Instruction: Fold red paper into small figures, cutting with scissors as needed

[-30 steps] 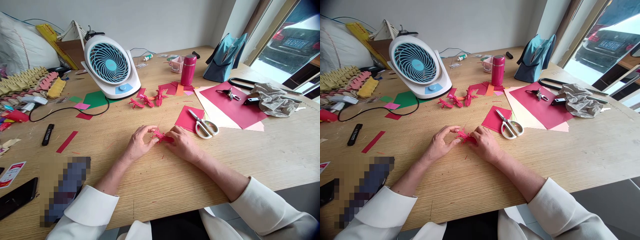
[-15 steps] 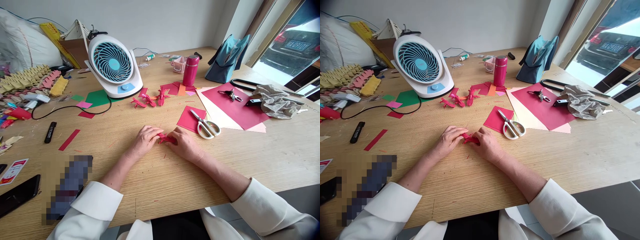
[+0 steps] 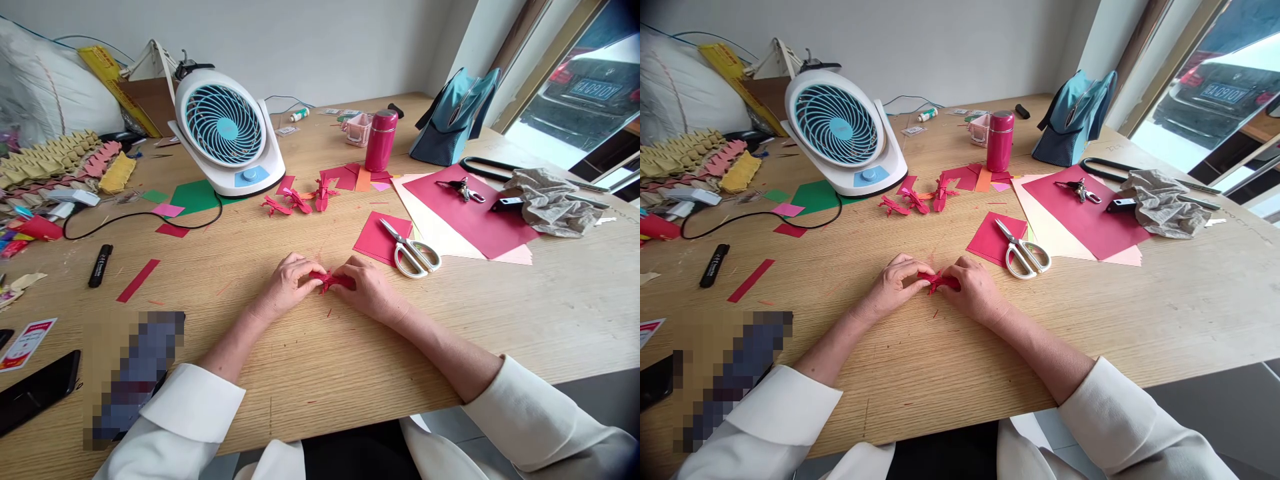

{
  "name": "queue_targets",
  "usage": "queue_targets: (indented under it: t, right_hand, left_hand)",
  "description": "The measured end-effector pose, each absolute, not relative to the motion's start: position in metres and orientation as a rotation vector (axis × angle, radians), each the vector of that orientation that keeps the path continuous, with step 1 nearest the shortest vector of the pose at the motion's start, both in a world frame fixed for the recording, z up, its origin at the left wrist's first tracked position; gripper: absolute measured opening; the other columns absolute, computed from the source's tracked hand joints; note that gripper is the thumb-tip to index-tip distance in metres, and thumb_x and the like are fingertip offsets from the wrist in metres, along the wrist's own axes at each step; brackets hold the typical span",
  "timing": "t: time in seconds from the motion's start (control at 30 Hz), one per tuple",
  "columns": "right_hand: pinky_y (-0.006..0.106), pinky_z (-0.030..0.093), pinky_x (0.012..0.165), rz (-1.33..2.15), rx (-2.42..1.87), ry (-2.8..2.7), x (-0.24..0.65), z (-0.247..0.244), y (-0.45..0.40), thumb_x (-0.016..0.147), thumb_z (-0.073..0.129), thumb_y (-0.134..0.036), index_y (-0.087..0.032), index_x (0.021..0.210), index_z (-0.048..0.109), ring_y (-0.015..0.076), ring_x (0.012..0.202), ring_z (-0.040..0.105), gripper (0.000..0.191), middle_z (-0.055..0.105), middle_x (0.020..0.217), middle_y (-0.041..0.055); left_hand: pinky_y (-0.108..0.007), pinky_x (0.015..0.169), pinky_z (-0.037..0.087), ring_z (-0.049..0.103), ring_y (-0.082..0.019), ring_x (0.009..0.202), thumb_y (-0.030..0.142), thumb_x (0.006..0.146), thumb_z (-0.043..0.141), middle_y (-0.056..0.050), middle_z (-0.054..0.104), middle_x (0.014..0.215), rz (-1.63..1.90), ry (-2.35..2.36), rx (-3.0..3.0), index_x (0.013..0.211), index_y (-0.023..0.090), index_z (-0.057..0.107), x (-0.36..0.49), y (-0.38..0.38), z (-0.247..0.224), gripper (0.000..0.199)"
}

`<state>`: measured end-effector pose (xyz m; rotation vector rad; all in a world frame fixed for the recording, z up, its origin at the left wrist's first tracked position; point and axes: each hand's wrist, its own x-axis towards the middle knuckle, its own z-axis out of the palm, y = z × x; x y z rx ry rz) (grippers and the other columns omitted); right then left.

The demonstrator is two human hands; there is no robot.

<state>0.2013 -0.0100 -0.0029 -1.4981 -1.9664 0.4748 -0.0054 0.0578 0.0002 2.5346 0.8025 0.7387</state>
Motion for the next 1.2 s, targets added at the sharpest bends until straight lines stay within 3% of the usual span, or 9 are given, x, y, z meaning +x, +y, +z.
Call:
queue_targets:
  t: [0.27,0.63,0.87,1.2]
  right_hand:
    - [0.030,0.044,0.077,0.499,-1.460,-1.942,0.198,-0.003,-0.012,0.081,0.071,-0.020,-0.020,0.096,0.071,0.0170,0.082,0.060,0.015,0.063,0.092,0.0053]
    - [0.034,0.044,0.082,0.398,-1.449,-2.021,0.203,-0.005,-0.011,0.082,0.074,-0.031,-0.019,0.099,0.072,0.0199,0.087,0.058,0.021,0.063,0.093,0.0073]
    - [0.030,0.042,0.076,0.445,-1.466,-2.032,0.204,-0.004,-0.010,0.081,0.071,-0.018,-0.019,0.092,0.072,0.0164,0.081,0.056,0.011,0.062,0.088,0.0048]
    - [0.031,0.042,0.077,0.423,-1.451,-2.036,0.207,-0.006,-0.007,0.079,0.073,-0.020,-0.018,0.090,0.067,0.0188,0.084,0.056,0.013,0.063,0.088,0.0055]
  left_hand:
    - [-0.033,0.086,0.045,0.056,-0.018,0.091,0.017,0.088,0.065,-0.001,0.071,0.094,0.745,0.769,2.579,0.094,0.022,0.065,-0.003,0.052,0.005,0.008]
    - [-0.034,0.085,0.045,0.057,-0.018,0.091,0.015,0.089,0.062,-0.002,0.071,0.094,0.788,0.762,2.611,0.096,0.021,0.065,-0.001,0.050,0.005,0.009]
    - [-0.033,0.086,0.047,0.058,-0.018,0.093,0.014,0.088,0.063,-0.001,0.072,0.096,0.794,0.755,2.580,0.097,0.022,0.065,0.001,0.047,0.003,0.013]
    - [-0.034,0.086,0.049,0.061,-0.019,0.096,0.011,0.085,0.066,-0.002,0.070,0.099,0.829,0.780,2.504,0.103,0.022,0.065,0.000,0.048,0.004,0.022]
